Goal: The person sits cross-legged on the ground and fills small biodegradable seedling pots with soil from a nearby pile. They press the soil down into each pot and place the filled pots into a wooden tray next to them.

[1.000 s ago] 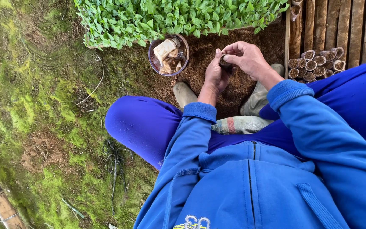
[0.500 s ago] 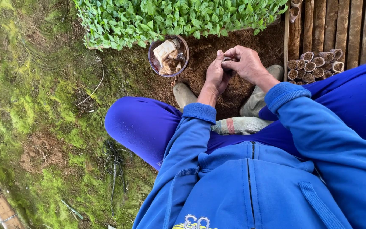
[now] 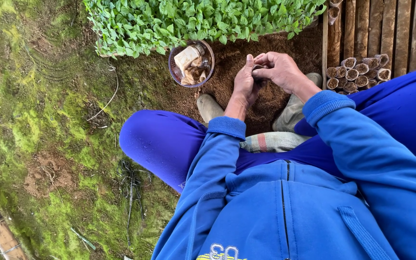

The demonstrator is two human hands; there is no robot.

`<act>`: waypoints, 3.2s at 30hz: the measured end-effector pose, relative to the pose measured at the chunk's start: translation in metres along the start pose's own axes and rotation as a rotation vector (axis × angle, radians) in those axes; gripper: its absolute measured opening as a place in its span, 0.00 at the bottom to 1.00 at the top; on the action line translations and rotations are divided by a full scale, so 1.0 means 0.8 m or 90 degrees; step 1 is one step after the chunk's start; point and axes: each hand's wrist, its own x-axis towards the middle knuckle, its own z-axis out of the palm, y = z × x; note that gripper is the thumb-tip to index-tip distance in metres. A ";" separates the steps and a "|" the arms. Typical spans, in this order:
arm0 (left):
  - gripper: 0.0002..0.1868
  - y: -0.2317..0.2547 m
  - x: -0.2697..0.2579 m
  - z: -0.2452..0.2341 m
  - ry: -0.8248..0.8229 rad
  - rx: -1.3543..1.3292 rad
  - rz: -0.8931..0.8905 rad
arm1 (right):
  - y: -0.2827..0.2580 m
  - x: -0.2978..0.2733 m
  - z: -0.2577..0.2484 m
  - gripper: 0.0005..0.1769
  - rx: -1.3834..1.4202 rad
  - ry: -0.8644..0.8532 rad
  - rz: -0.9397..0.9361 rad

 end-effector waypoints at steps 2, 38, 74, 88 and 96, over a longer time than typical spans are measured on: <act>0.30 -0.003 0.003 -0.002 -0.001 -0.002 0.003 | 0.001 -0.001 0.001 0.21 -0.007 0.002 -0.003; 0.27 0.029 -0.015 0.013 0.019 -0.018 -0.068 | -0.025 -0.011 -0.027 0.39 -0.451 -0.133 -0.186; 0.47 0.036 -0.007 0.011 -0.085 -0.011 -0.167 | -0.022 -0.021 -0.025 0.26 -0.640 -0.053 -0.319; 0.55 0.057 -0.041 0.059 -0.028 0.075 -0.205 | -0.014 -0.019 -0.045 0.25 -0.600 0.041 -0.341; 0.45 0.047 -0.056 0.074 0.039 0.286 -0.279 | 0.044 0.043 -0.128 0.11 -0.448 0.350 -0.159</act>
